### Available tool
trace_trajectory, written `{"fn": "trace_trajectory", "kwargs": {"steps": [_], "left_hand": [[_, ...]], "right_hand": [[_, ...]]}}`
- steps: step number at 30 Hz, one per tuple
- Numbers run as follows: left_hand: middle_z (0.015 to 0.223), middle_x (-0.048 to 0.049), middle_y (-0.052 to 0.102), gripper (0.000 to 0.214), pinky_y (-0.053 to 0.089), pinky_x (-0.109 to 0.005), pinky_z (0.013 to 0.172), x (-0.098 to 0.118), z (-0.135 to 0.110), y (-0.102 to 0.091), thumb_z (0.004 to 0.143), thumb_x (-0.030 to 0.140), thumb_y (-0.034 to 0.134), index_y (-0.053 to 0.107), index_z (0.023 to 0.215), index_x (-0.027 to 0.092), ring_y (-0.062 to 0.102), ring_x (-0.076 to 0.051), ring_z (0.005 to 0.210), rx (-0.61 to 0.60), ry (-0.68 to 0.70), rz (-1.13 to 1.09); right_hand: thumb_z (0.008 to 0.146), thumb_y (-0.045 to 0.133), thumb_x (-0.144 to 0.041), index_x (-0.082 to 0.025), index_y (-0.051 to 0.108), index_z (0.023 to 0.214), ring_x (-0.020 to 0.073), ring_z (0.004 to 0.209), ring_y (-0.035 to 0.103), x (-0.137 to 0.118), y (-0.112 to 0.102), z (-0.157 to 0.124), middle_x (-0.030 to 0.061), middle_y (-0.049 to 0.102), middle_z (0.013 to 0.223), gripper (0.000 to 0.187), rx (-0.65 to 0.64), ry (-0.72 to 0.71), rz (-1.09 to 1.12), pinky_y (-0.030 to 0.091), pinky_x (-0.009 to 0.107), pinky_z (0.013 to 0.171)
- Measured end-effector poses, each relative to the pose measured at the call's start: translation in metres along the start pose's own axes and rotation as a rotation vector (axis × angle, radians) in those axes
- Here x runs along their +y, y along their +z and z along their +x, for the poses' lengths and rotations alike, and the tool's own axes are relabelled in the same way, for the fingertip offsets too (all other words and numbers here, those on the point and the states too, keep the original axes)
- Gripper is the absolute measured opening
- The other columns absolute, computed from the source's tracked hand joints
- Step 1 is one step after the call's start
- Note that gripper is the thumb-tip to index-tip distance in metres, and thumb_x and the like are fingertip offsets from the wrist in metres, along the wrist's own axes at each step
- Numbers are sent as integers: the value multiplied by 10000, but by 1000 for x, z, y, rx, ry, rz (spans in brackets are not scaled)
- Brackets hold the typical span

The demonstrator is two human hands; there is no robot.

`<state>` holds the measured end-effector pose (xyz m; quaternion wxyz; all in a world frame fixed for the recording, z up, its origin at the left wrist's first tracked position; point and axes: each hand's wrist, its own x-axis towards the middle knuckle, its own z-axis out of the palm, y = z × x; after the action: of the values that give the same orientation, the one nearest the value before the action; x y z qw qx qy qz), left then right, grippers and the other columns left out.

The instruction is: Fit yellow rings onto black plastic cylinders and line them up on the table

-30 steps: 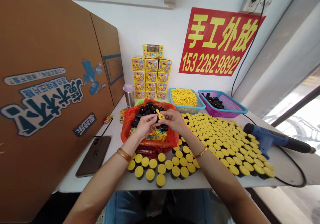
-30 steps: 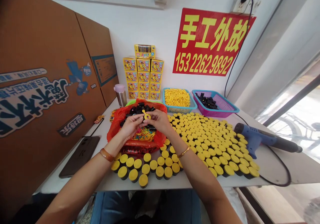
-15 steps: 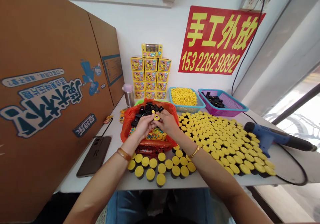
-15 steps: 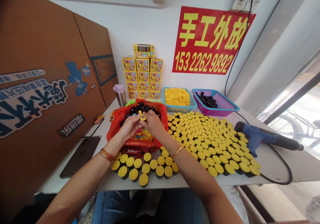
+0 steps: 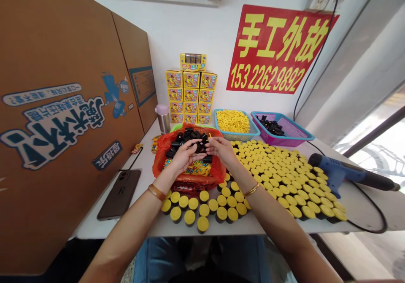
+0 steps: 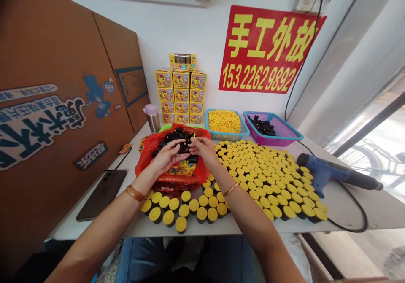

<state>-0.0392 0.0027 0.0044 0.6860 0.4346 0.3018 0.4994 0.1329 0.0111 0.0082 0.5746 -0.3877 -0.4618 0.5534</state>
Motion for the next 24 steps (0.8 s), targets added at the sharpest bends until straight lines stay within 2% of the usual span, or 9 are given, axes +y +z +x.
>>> {"fn": "trace_trajectory", "kwargs": {"steps": [4,7,10,13,15,17,18,21,24], "left_hand": [[745,6,685,376,586,-291,564,4,-3,-5,689,372,816,553,905,214,720,-195,610,80,25,163],[680,0,692,404,577,-279,552,11,-6,-14,647,382,839,505,779,196,712,-195,585,66,17,251],[671,-67,714,355,591,-292,587,19,-9,-24,657,327,842,536,719,160,727,-216,618,53,-132,309],[653,-111,712,261,515,-219,448,26,-10,-29,714,271,807,587,721,132,677,-178,498,99,-335,324],[499,-47,619,252,333,-139,308,29,-9,-30,790,256,742,562,660,138,500,-83,310,142,-464,257],[355,37,424,351,170,-111,259,32,-8,-29,881,241,630,480,576,157,294,-26,227,153,-609,106],[332,60,347,388,141,-104,256,33,-8,-29,918,220,565,440,555,165,244,-18,221,145,-667,9],[351,69,315,392,165,-85,268,33,-10,-28,950,111,428,386,564,170,238,-12,232,128,-694,-240],[374,72,324,359,197,-111,274,29,-10,-31,923,69,431,368,589,184,256,-30,243,118,-652,-320]], "right_hand": [[624,866,-349,-168,645,821,100,534,642,9,-1,-6,15,708,696,347,-50,86,-33,576,225,544],[591,876,-360,-166,653,832,99,529,640,14,-1,-8,7,705,682,382,-52,85,-49,570,222,532],[579,878,-368,-161,645,823,97,516,633,17,0,-8,1,698,662,396,-38,77,-57,560,212,514],[604,870,-359,-158,645,826,97,512,634,18,0,-8,8,703,672,375,-41,78,-69,558,208,498],[650,849,-364,-157,653,847,98,507,633,19,0,-8,19,710,683,346,-42,80,-81,562,212,492],[695,823,-376,-160,661,871,100,508,636,20,-1,-9,27,714,693,322,-48,74,-90,569,215,493],[710,814,-382,-162,662,878,100,511,638,20,-1,-9,28,715,695,316,-51,68,-94,569,214,493],[714,807,-401,-168,653,873,100,510,637,22,-1,-10,26,713,696,321,-55,50,-117,560,206,482],[711,790,-456,-176,643,889,101,506,634,24,-1,-10,22,710,710,363,-71,34,-157,543,205,469]]}}
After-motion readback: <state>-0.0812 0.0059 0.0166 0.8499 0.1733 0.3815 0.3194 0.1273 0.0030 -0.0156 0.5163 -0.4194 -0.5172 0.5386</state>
